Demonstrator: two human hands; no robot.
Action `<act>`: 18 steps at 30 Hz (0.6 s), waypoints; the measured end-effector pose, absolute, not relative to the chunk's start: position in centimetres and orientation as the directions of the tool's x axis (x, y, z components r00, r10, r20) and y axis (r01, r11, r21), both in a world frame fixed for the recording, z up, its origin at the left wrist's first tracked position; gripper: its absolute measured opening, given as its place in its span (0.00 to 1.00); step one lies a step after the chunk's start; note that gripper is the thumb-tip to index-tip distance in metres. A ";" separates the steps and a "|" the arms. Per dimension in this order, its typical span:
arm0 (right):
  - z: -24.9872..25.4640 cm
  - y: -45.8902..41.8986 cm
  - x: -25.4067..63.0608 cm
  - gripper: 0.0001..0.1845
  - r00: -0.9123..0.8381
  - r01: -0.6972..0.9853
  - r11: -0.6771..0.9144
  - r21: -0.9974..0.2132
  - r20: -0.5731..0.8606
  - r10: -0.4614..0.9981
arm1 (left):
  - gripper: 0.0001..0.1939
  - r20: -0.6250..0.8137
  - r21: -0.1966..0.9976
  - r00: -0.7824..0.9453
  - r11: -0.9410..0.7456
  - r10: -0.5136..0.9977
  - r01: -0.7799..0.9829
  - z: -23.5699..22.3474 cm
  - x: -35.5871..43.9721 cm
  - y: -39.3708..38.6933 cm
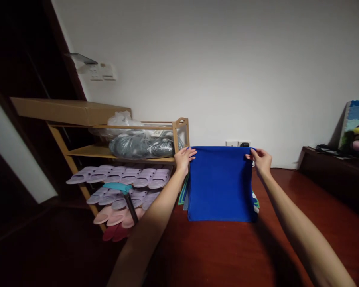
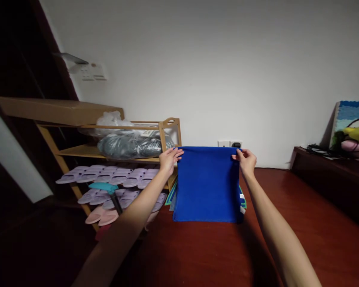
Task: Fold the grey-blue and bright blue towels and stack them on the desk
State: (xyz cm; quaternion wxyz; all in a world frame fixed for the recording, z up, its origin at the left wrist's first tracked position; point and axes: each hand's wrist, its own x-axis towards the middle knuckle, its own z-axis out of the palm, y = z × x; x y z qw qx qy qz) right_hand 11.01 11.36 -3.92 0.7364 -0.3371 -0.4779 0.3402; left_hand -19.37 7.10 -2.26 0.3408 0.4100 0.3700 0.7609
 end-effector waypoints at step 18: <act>-5.6 16.0 9.8 0.26 0.361 -0.219 0.598 -0.771 0.505 0.784 | 0.15 0.494 0.807 -0.347 -0.569 0.797 -0.157 -4.2 -20.3 10.5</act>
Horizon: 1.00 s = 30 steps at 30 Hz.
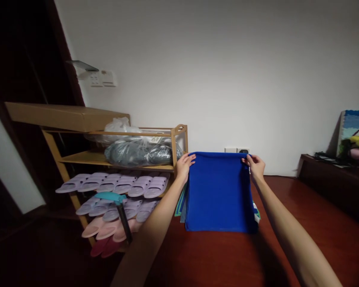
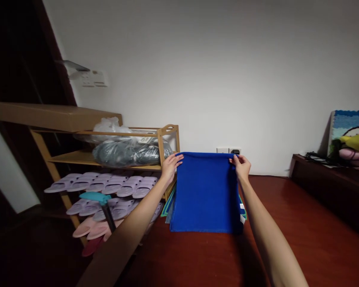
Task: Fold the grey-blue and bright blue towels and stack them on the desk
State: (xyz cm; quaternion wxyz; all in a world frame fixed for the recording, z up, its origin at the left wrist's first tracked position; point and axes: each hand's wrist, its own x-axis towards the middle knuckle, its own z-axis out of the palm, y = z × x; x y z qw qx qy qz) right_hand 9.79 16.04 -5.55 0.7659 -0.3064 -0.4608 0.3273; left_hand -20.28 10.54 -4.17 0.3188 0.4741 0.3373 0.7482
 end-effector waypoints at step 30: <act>-19.6 19.0 8.3 0.42 -0.304 0.869 0.302 -0.391 0.060 0.951 | 0.35 0.117 0.549 0.087 -0.138 0.989 0.824 -18.0 -18.1 14.5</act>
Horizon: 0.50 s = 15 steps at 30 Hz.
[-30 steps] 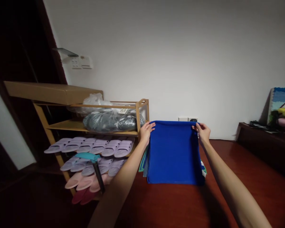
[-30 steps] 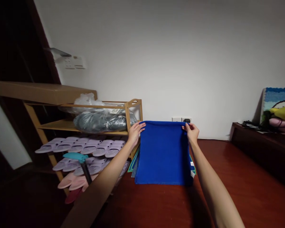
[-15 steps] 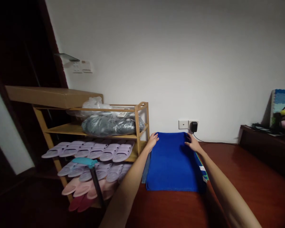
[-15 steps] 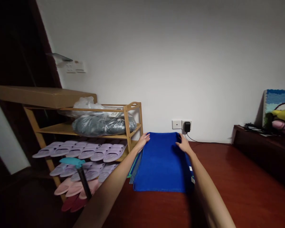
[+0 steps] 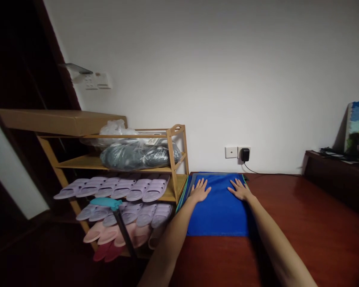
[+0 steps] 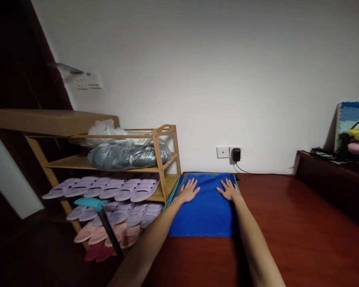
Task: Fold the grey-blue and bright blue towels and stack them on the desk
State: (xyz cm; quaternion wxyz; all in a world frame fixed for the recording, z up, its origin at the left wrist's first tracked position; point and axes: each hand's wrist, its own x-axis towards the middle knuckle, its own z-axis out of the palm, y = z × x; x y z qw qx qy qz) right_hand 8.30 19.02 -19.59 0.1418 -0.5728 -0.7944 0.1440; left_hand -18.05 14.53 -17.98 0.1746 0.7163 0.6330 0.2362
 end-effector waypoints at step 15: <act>-20.5 16.6 9.7 0.44 -0.200 0.918 0.203 -0.342 0.046 0.979 | 0.37 0.117 0.459 0.029 -0.080 0.993 0.885 -18.3 -17.4 11.7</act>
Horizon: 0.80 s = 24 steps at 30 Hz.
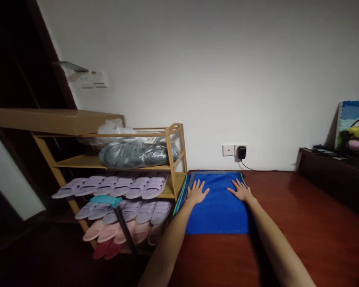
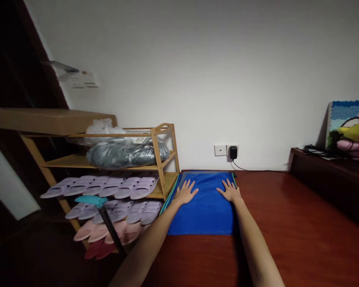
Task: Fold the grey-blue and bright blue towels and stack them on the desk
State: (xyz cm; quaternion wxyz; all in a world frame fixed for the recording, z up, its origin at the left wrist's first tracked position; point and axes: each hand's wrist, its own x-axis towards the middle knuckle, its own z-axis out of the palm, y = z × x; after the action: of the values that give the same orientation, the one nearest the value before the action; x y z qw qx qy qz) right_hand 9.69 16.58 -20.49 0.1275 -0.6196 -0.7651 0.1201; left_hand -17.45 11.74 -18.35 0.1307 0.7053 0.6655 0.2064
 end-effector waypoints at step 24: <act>-19.7 3.4 13.5 0.46 -0.255 0.931 0.254 -0.263 0.032 0.966 | 0.40 0.073 0.372 0.062 -0.085 0.995 0.924 -17.7 -13.8 -1.3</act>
State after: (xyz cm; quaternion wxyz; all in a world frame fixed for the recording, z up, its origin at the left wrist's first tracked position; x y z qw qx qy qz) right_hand 13.53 3.41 -19.72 0.0936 -0.6031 -0.7863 0.0954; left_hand -13.84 -1.29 -17.66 0.1138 0.7198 0.6668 0.1560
